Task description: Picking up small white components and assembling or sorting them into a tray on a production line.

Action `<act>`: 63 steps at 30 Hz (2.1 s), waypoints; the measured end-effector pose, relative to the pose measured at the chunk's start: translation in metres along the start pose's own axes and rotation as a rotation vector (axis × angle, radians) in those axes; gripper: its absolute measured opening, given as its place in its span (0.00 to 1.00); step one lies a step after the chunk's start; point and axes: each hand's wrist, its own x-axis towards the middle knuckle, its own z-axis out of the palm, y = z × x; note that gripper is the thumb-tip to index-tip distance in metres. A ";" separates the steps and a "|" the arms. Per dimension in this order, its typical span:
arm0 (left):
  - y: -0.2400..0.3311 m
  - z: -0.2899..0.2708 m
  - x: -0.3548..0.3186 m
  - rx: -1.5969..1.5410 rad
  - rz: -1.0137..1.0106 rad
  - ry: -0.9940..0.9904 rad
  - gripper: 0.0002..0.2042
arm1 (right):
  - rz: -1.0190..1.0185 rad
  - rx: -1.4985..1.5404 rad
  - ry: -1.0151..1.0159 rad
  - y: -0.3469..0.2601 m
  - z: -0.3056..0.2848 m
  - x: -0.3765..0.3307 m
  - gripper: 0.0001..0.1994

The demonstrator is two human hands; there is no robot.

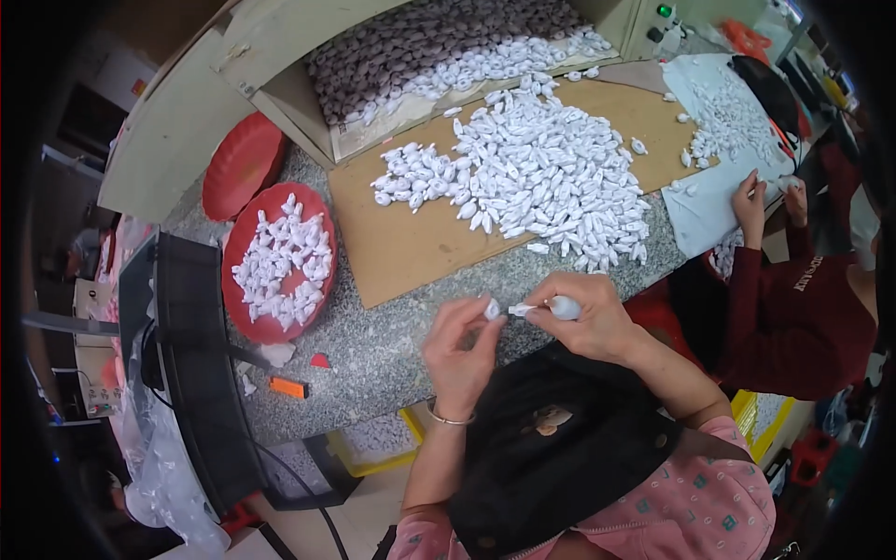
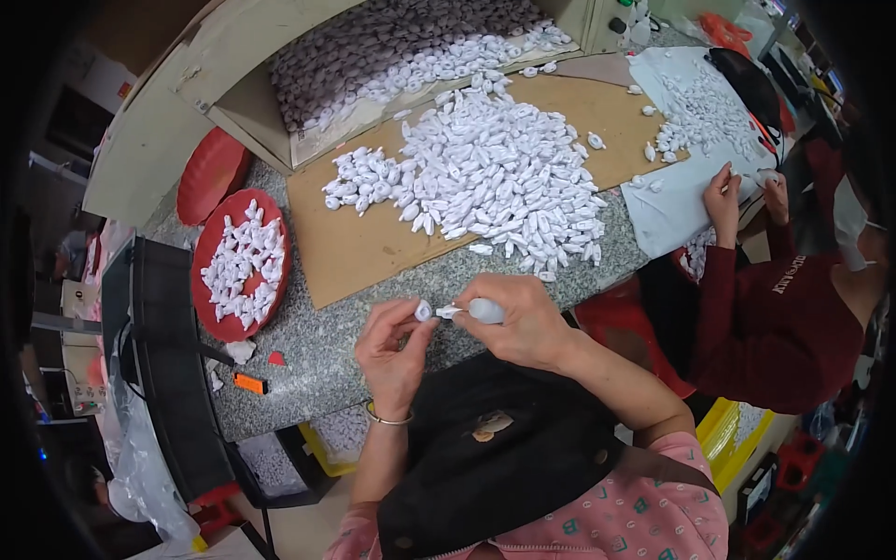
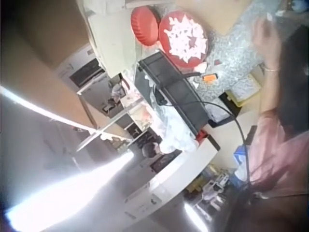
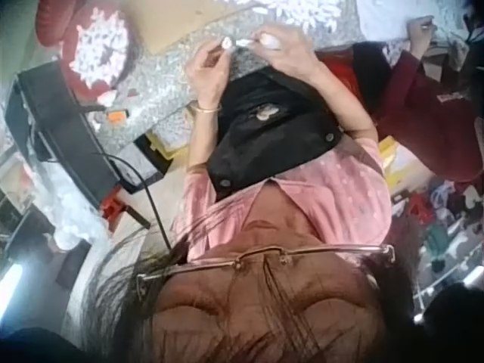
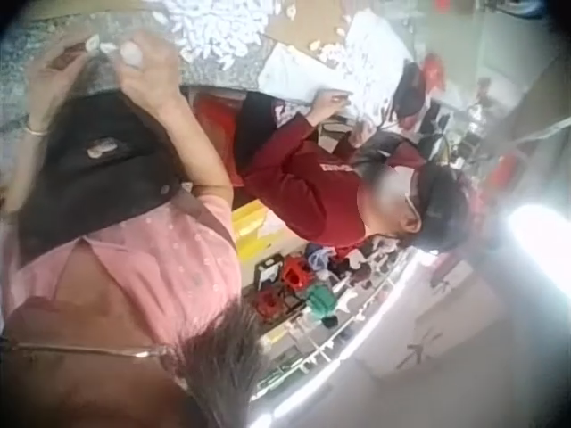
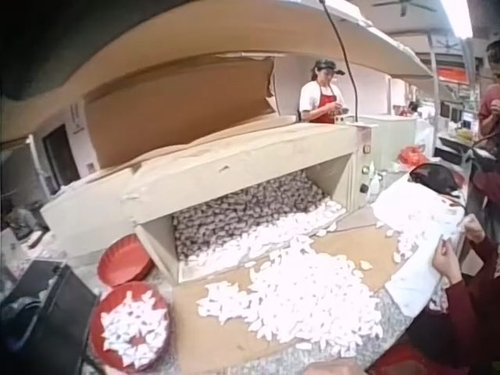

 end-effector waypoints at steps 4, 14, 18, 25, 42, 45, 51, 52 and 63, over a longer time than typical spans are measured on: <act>0.003 0.002 0.001 0.141 0.138 -0.018 0.16 | -0.046 -0.028 -0.002 0.002 0.005 0.002 0.04; 0.005 0.005 -0.003 0.349 0.297 -0.026 0.15 | -0.158 -0.054 -0.041 0.012 0.007 0.001 0.04; 0.014 -0.007 -0.001 -0.302 -0.242 -0.190 0.13 | -0.172 0.059 0.001 0.014 0.009 -0.006 0.05; 0.000 -0.014 -0.006 -0.473 -0.300 -0.251 0.11 | -0.028 0.145 -0.010 0.016 0.017 -0.013 0.05; 0.001 -0.030 -0.007 -0.313 -0.154 -0.262 0.10 | -0.244 0.149 -0.017 0.011 0.034 -0.007 0.06; 0.008 -0.032 -0.008 -0.384 -0.234 -0.230 0.10 | -0.190 0.160 -0.028 0.012 0.039 -0.007 0.05; 0.018 -0.112 0.023 0.352 0.079 0.165 0.15 | 0.239 0.527 -0.095 0.017 0.034 0.007 0.08; 0.030 -0.126 0.037 0.564 0.121 0.294 0.16 | 0.290 0.548 -0.113 0.024 0.026 0.008 0.10; -0.053 -0.049 0.204 0.735 0.384 0.093 0.13 | -0.190 -0.080 0.227 0.029 0.048 0.154 0.15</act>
